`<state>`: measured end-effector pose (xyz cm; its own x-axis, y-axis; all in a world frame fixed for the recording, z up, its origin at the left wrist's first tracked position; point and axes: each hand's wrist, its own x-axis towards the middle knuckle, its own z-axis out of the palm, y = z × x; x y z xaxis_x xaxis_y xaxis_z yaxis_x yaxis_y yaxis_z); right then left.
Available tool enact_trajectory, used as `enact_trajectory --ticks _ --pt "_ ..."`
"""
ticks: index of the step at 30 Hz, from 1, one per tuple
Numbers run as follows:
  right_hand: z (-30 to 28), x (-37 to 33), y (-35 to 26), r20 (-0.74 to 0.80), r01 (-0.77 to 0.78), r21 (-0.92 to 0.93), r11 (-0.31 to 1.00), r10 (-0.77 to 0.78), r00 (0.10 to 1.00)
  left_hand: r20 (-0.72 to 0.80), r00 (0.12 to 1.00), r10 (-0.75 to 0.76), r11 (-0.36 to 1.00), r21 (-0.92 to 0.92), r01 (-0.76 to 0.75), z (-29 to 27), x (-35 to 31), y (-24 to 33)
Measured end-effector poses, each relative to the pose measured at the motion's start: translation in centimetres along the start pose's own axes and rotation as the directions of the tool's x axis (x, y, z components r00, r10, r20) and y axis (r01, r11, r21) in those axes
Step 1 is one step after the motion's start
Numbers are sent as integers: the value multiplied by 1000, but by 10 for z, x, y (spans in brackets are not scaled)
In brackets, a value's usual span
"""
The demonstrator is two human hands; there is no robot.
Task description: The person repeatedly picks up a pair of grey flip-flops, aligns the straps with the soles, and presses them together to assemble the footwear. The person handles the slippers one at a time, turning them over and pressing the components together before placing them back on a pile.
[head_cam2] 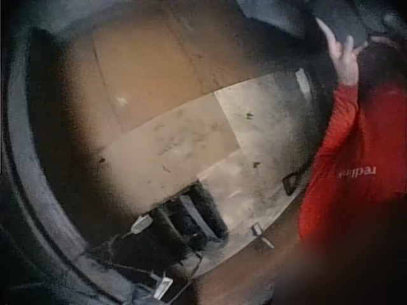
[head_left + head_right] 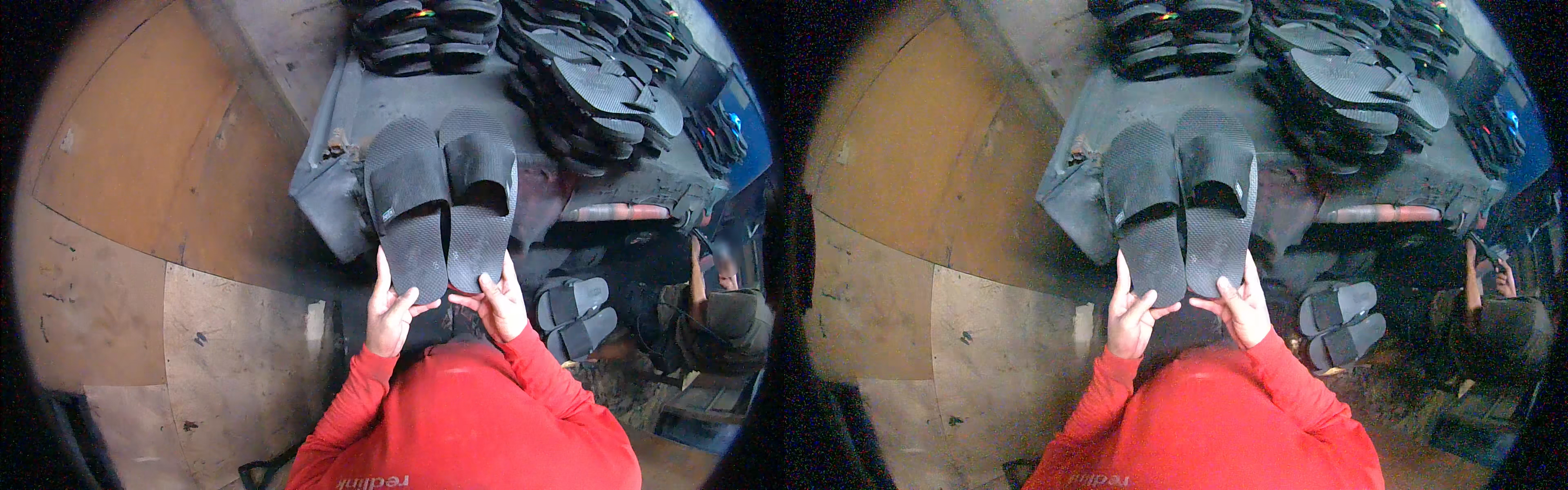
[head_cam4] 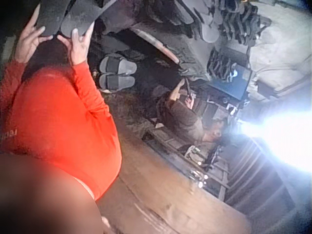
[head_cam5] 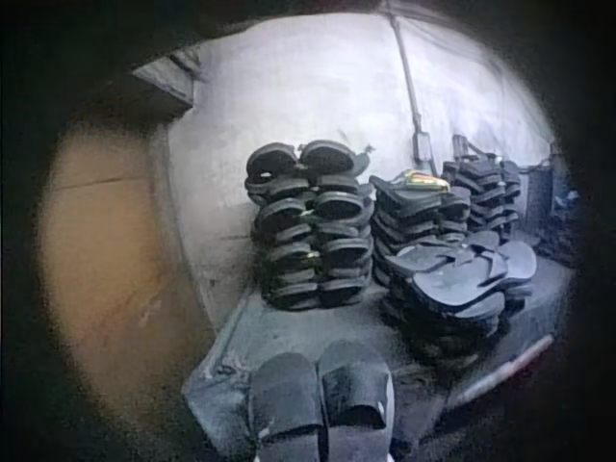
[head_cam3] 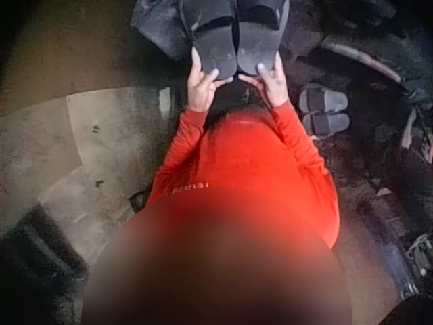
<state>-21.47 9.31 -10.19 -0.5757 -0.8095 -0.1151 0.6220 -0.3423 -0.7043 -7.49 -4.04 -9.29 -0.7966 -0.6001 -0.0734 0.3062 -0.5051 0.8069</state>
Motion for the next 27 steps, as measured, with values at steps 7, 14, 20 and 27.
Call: enact_trajectory --ticks 7,14,20,27 --pt "1 1 6 47 115 109 987 -120 992 92 995 28 998 -57 -23 -10 13 -1" --pt "7 -2 5 26 93 233 968 -102 994 250 968 23 968 -246 40 -27 17 -5" --pt "9 -6 8 -32 140 247 959 -136 990 284 711 643 247 802 -544 -16 -10 1" --pt "3 4 23 1 130 227 965 -134 991 331 856 396 -443 886 -138 76 96 19"
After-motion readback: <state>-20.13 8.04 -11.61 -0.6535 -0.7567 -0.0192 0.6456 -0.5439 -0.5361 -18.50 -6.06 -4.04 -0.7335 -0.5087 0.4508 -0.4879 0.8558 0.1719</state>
